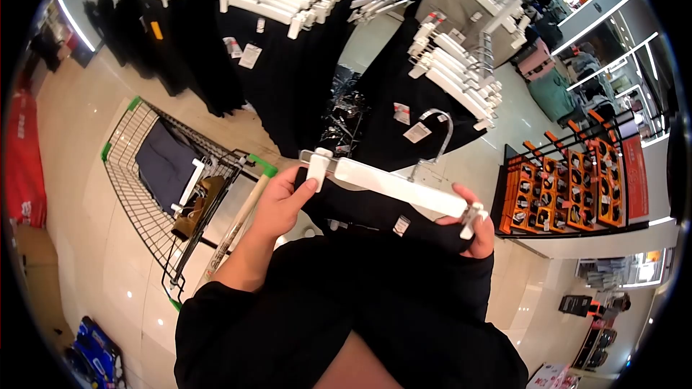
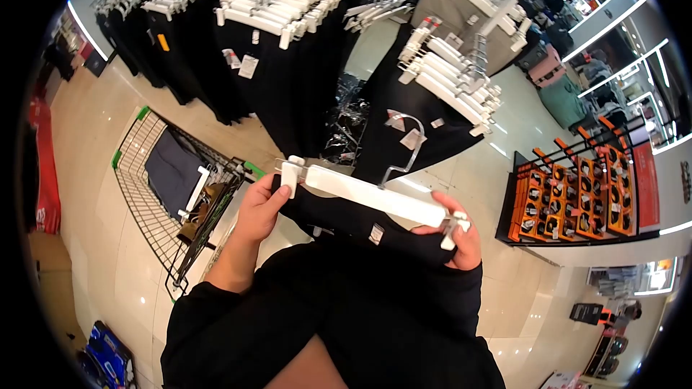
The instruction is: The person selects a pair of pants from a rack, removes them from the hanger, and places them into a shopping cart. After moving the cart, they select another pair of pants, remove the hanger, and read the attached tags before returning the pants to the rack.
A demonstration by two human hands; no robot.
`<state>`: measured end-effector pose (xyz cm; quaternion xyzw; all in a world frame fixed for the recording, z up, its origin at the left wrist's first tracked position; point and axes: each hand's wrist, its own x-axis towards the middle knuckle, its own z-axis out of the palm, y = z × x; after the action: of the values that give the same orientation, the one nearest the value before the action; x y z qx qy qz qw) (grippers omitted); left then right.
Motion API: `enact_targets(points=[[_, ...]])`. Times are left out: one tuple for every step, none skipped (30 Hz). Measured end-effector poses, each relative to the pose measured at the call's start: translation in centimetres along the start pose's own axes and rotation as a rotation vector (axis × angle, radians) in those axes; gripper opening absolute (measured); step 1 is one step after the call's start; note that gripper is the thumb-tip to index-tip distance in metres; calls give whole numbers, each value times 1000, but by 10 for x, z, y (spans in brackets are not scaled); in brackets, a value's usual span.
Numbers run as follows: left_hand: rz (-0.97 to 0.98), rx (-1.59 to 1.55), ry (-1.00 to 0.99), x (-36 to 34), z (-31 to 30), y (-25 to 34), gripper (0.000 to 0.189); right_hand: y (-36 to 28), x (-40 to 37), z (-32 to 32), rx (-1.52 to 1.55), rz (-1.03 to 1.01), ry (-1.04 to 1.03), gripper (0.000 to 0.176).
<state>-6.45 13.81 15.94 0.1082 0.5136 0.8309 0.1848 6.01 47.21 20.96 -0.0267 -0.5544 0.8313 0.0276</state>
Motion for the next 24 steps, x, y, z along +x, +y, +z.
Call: enact_targets(points=[[-2,5,19,-3,0,5,21,0,0,9,33,38,-51,69],[-24,20,17,-5,-1,9,20,7,-1,6,-12,27,8,68],[-44,37,13,-7,-4,13,20,13,-2,4,-56,13,66,68],[-45,51,18,-9,-8,13,20,16,-1,4,-46,19,54,68],[-41,60,33,-11,-10,17,20,18,2,6,-24,9,29,66],[-44,68,26,-14,-11,22,20,20,4,9,-3,1,6,65],[-53,74,22,-18,-12,24,20,22,5,10,5,13,-4,65],[-38,58,33,-21,-14,24,21,24,5,11,58,17,-2,63],[-39,60,48,-24,-17,24,21,26,7,13,111,19,0,61],[-44,29,41,-26,-22,24,22,25,9,21,93,22,12,57],[-48,-2,31,-28,-25,25,23,25,11,23,98,27,3,57],[-46,1,38,-30,-27,26,23,25,13,25,126,22,-6,57],[-31,-16,31,-32,-29,26,25,25,13,26,152,17,-12,56],[-15,-35,22,-34,-30,26,26,23,13,31,162,-1,-16,54],[-17,-36,22,-35,-32,24,26,24,13,32,162,1,-15,54],[20,-72,-10,-35,-35,21,27,24,13,32,194,-23,0,54],[56,-108,-44,-36,-36,19,28,25,12,33,226,-48,16,54],[112,-83,-37,-36,-31,22,26,25,12,34,226,-49,20,54],[109,-84,-41,-37,-32,21,26,24,14,38,235,-58,107,55],[55,-27,-72,-39,-35,21,25,23,17,41,244,-68,194,56],[1,30,-104,-39,-36,20,24,21,18,44,253,-79,281,58],[13,-27,-51,-37,-27,22,21,14,19,42,228,-52,231,54],[12,-29,-56,-37,-23,24,21,16,19,40,226,-54,235,54],[15,-16,-36,-36,-21,26,21,20,20,37,303,-44,281,55]])
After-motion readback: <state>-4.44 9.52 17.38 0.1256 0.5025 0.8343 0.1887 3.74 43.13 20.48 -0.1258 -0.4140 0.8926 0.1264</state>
